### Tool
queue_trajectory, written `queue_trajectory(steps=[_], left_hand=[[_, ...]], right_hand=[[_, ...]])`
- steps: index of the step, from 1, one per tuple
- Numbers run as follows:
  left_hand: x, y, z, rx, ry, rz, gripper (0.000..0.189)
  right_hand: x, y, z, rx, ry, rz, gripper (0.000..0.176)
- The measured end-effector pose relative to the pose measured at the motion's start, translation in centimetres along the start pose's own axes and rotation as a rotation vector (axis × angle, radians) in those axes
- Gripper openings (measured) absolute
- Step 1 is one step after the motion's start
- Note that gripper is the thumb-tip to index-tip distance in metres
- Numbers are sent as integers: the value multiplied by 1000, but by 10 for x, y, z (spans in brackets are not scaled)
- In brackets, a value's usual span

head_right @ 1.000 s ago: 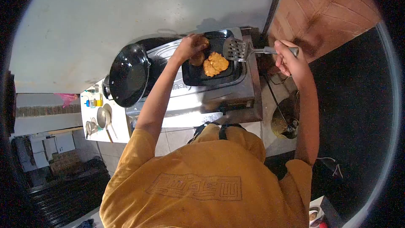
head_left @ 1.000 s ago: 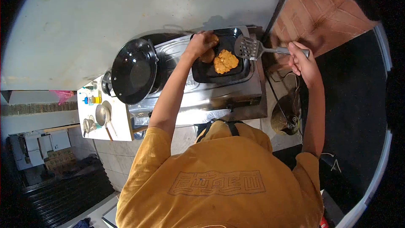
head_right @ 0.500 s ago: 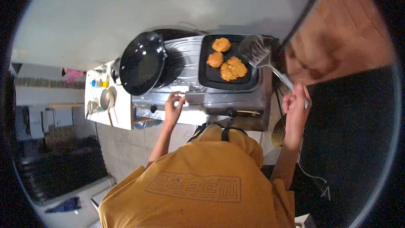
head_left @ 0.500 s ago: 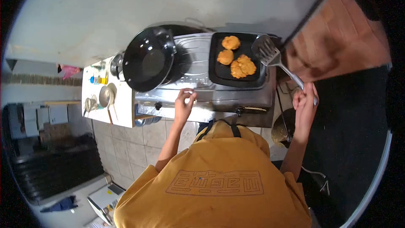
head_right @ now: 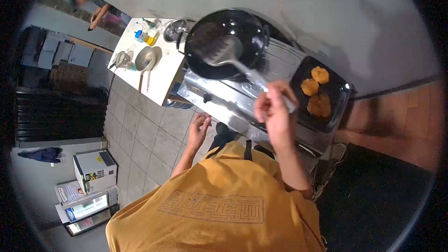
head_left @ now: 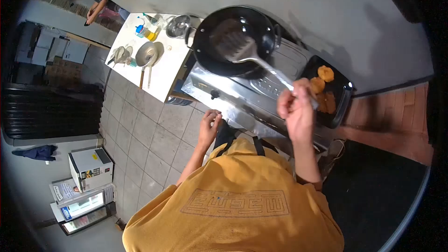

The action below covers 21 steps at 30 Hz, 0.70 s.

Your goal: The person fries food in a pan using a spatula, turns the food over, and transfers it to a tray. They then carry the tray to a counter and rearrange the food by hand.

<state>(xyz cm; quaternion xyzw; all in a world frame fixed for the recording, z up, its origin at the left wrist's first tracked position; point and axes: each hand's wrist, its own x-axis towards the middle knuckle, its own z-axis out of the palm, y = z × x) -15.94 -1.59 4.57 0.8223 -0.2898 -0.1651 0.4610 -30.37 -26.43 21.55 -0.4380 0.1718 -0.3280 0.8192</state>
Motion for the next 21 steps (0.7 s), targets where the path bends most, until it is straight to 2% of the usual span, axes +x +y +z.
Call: queue_trajectory(steps=[2, 3, 5, 7, 9, 10, 12, 15, 17, 20, 21], left_hand=[[1, -12, -21, -129, 81, -185, 14], [4, -22, -33, -134, 86, -182, 14], [12, -47, -61, -60, 96, -30, 14], [20, -78, -94, -44, 14, -143, 17], [25, -122, -122, -221, 50, -190, 17], [28, -131, -145, -224, 48, -173, 17], [35, -144, -183, -233, 73, -269, 14], [40, -197, -248, -87, 46, -196, 12], [39, -220, -289, -81, 67, -260, 12], [25, -251, -335, -44, 206, -348, 15], [18, -266, -344, -54, 207, -350, 15]], right_hand=[[9, 25, 49, 93, -31, 66, 22], [13, 42, 72, 174, -33, 102, 20], [23, 77, 121, 224, -66, 153, 22], [37, 122, 171, 212, -58, 197, 23], [63, 172, 218, 231, -44, 236, 21], [79, 199, 240, 245, -9, 213, 25], [120, 252, 277, 201, 25, 160, 26], [199, 341, 309, -28, 110, 54, 25], [246, 389, 320, -112, 214, 11, 23], [314, 455, 313, -221, 380, -19, 20], [329, 471, 310, -231, 377, -20, 20]])
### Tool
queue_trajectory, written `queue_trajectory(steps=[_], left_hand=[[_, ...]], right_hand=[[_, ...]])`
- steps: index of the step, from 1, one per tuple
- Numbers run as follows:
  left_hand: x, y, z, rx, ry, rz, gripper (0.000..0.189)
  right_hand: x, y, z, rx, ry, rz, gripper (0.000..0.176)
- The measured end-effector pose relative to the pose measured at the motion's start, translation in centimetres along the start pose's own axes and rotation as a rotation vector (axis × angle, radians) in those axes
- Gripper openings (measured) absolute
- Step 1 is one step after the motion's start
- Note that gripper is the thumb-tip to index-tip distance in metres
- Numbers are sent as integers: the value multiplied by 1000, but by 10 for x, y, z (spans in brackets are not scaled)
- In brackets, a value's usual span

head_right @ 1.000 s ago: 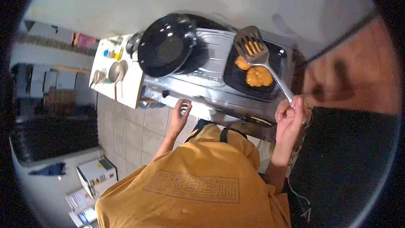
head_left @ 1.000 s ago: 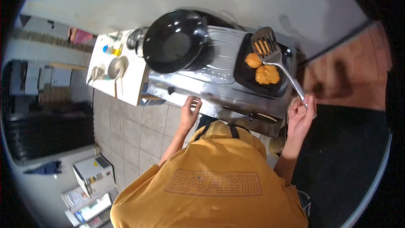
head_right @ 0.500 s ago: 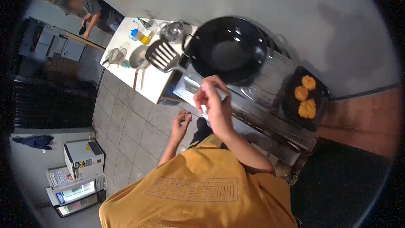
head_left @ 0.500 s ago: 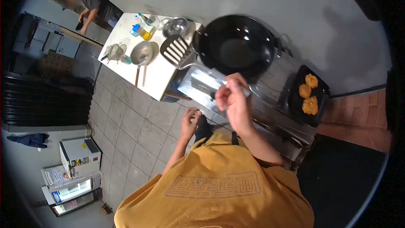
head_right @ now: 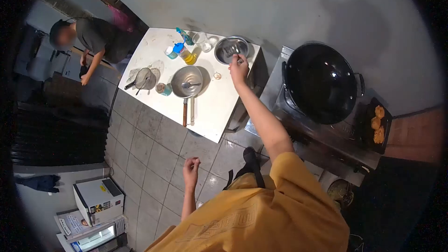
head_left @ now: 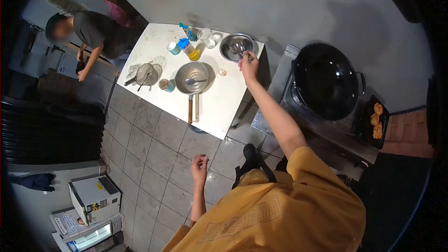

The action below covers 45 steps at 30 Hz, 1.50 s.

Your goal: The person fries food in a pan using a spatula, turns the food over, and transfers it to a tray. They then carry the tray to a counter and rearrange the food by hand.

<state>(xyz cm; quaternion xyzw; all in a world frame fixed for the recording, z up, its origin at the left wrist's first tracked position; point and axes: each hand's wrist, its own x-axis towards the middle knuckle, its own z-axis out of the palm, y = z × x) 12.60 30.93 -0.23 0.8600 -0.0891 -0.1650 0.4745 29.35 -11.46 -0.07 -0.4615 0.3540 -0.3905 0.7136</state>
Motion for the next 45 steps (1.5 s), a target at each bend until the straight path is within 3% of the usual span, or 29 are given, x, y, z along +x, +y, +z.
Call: queue_trajectory(steps=[4, 8, 10, 13, 14, 16, 18, 19, 21, 22, 23, 24, 25, 27, 29, 31, 33, 34, 36, 37, 39, 41, 42, 45], left_hand=[[-9, -38, -25, -31, 76, -108, 17], [-18, -37, -28, -4, 55, -285, 18], [-19, -48, -24, -13, 37, -238, 21], [-11, -48, -11, -89, -8, -215, 24], [-5, -42, -7, -65, -76, -214, 24], [4, -36, 5, -34, -193, -194, 25], [21, -35, 23, -97, -224, -37, 28], [29, -23, 31, -130, -274, -102, 25], [42, -2, 61, -159, -280, -34, 21], [46, 8, 75, -185, -241, 4, 18], [49, 21, 86, -135, -353, 49, 14], [49, 37, 99, -131, -389, 70, 14], [49, 57, 112, -107, -572, 100, 14], [35, 103, 140, -68, -815, 133, 15], [13, 133, 177, -71, -939, 185, 15], [-14, 178, 213, 26, -1098, 158, 17], [-42, 213, 257, -69, -1221, 161, 24], [-56, 222, 283, -139, -1264, 187, 28], [-82, 257, 335, -211, -1256, 241, 35], [-91, 269, 365, -150, -1176, 263, 39], [-106, 292, 430, -172, -1001, 364, 44], [-122, 340, 476, -107, -949, 451, 49], [-115, 343, 511, -48, -868, 575, 50], [-99, 335, 587, 108, -663, 816, 47]], right_hand=[[42, 42, 16, -175, 58, 63, 22], [61, 68, 13, -121, -98, 146, 32], [55, 73, 8, -85, -145, 161, 41], [38, 59, -1, -94, -63, 319, 69], [33, 57, -9, -91, -38, 309, 69], [14, 50, -36, -75, -37, 495, 67], [-39, 22, -69, -131, -198, 438, 64], [-61, 8, -92, -143, -402, 489, 55], [-119, -25, -147, -248, -793, 421, 19], [-148, -55, -176, -310, -891, 536, 16], [-166, -68, -213, -475, -1048, 568, 30], [-186, -80, -253, -493, -1021, 638, 32], [-202, -92, -293, -504, -998, 709, 33], [-225, -149, -363, -521, -745, 746, 32], [-239, -185, -453, -440, -643, 542, 31], [-248, -241, -509, -498, -223, 474, 28], [-242, -275, -566, -492, 152, 441, 29], [-235, -274, -606, -488, 156, 424, 29], [-209, -264, -684, -771, 474, -8, 32], [-198, -271, -712, -770, 470, -13, 32], [-178, -279, -755, -973, 679, -268, 39], [-163, -285, -777, -875, 618, -128, 42], [-156, -290, -783, -792, 557, 1, 44], [-141, -283, -788, -836, 400, 41, 46]])
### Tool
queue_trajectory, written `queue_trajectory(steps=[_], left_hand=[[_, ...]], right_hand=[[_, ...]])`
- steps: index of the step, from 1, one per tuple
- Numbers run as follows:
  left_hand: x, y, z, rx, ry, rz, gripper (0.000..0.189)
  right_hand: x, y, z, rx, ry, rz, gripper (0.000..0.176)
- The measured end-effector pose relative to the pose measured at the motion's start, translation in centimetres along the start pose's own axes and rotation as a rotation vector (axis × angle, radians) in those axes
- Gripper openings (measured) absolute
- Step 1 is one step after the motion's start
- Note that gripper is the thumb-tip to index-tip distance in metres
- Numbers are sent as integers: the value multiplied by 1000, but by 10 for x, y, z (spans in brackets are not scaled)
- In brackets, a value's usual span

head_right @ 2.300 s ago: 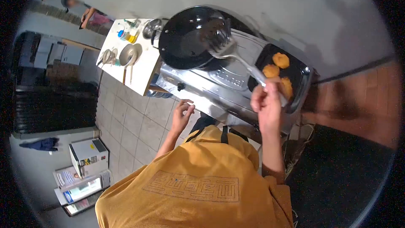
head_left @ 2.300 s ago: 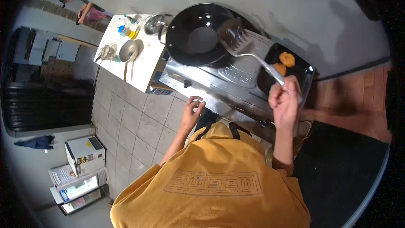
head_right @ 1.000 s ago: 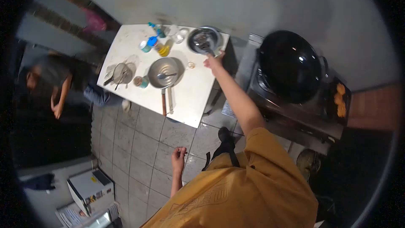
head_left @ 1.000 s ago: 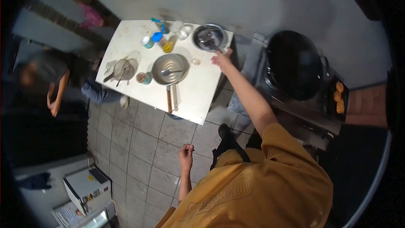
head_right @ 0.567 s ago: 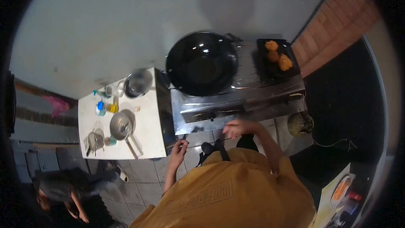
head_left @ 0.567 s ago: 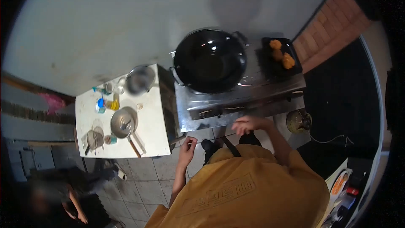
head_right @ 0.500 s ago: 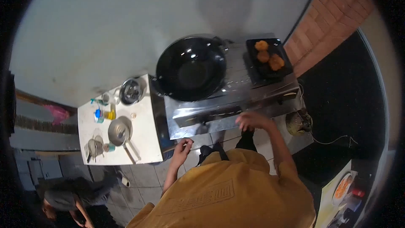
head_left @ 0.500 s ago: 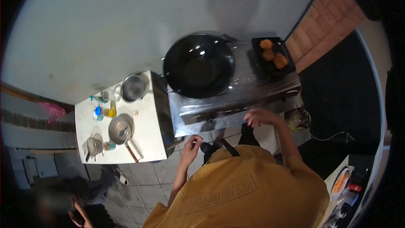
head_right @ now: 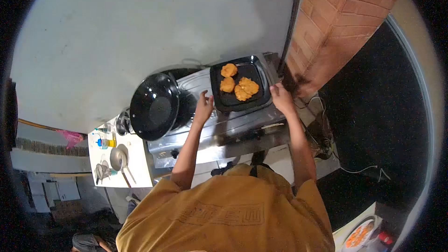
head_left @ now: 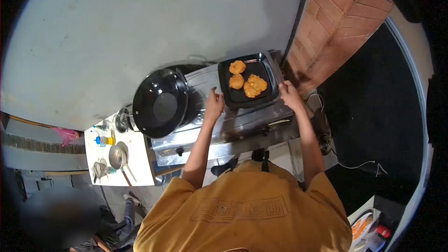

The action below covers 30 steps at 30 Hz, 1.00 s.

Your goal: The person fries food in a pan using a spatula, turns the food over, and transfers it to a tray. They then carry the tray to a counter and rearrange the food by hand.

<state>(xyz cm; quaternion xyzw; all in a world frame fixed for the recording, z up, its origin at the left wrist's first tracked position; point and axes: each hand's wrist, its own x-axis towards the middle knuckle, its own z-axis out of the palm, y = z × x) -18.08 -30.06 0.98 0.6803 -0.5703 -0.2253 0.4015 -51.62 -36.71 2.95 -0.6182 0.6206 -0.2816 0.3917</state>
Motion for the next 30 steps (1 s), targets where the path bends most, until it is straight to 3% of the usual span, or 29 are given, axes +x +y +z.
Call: queue_trajectory(steps=[2, 7, 9, 10, 17, 19, 25, 30], left_hand=[[16, 16, 9, 80, -90, -183, 37], [19, -3, 24, 223, -37, -220, 28], [20, -23, 28, 30, -50, -191, 27], [22, -26, 31, 7, -35, -124, 27], [3, 4, 18, -14, -42, -200, 32], [-1, 21, 8, -31, -59, -122, 30], [-31, 102, -12, -107, -154, -87, 28], [-79, 121, 14, -446, -337, -7, 21]], right_hand=[[-1, -17, -2, 15, -107, 59, 40], [-1, -20, 8, 76, -255, 166, 40], [-8, -30, 11, 275, -219, 290, 47], [-5, -27, 9, 186, -236, 213, 49], [-7, -12, 3, 6, -137, -24, 48], [-27, -38, -20, 144, -197, 137, 48], [-105, -53, -60, 327, -45, 183, 49], [-217, -60, -106, 410, 110, 399, 48]])
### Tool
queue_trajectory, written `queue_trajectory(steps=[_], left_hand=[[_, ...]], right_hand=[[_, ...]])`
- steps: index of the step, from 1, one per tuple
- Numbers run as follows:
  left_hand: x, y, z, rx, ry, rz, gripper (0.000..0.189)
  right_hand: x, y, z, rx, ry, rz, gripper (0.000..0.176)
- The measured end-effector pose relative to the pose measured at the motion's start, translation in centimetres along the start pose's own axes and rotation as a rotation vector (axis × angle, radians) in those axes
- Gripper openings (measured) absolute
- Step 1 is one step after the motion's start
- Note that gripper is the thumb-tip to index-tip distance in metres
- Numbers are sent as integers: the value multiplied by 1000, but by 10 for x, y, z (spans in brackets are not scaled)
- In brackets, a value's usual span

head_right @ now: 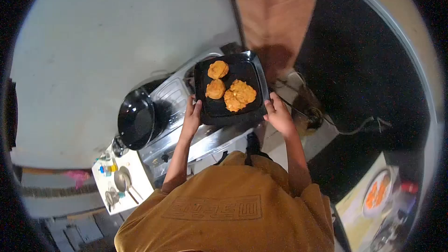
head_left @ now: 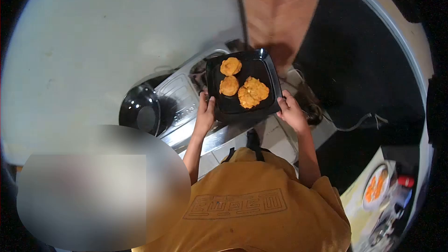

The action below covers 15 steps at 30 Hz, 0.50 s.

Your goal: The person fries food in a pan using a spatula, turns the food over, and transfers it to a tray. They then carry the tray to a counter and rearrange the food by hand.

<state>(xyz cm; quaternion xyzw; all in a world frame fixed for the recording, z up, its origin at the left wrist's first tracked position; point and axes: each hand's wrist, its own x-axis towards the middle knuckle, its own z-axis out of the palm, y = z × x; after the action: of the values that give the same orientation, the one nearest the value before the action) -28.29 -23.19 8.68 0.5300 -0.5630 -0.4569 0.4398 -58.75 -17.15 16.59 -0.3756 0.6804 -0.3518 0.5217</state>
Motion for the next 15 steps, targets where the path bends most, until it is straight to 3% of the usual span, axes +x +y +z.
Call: queue_trajectory(steps=[3, 4, 5, 7, 8, 11, 13, 15], left_hand=[[-25, 8, 24, -97, -128, 39, 27], [-41, 40, 31, -152, -222, -167, 26], [-59, 59, 44, -53, -193, 6, 23], [-79, 39, 64, -190, -296, 4, 20], [-73, 17, 69, -202, -296, -1, 19], [-117, 30, 96, -162, -376, -26, 17], [-142, 31, 111, -181, -454, -33, 17], [-174, 36, 134, -129, -553, -152, 16]], right_hand=[[-40, 50, -20, 116, 10, -131, 45], [-62, 66, -27, 134, 72, -200, 41], [-87, 75, -31, 141, 137, -188, 41], [-139, 88, -28, 158, 375, -108, 38], [-120, 113, -21, 211, 308, -74, 38], [-182, 143, -30, 244, 385, 30, 53], [-217, 160, -33, 330, 442, 22, 51], [-251, 197, -51, 261, 544, -57, 20]])
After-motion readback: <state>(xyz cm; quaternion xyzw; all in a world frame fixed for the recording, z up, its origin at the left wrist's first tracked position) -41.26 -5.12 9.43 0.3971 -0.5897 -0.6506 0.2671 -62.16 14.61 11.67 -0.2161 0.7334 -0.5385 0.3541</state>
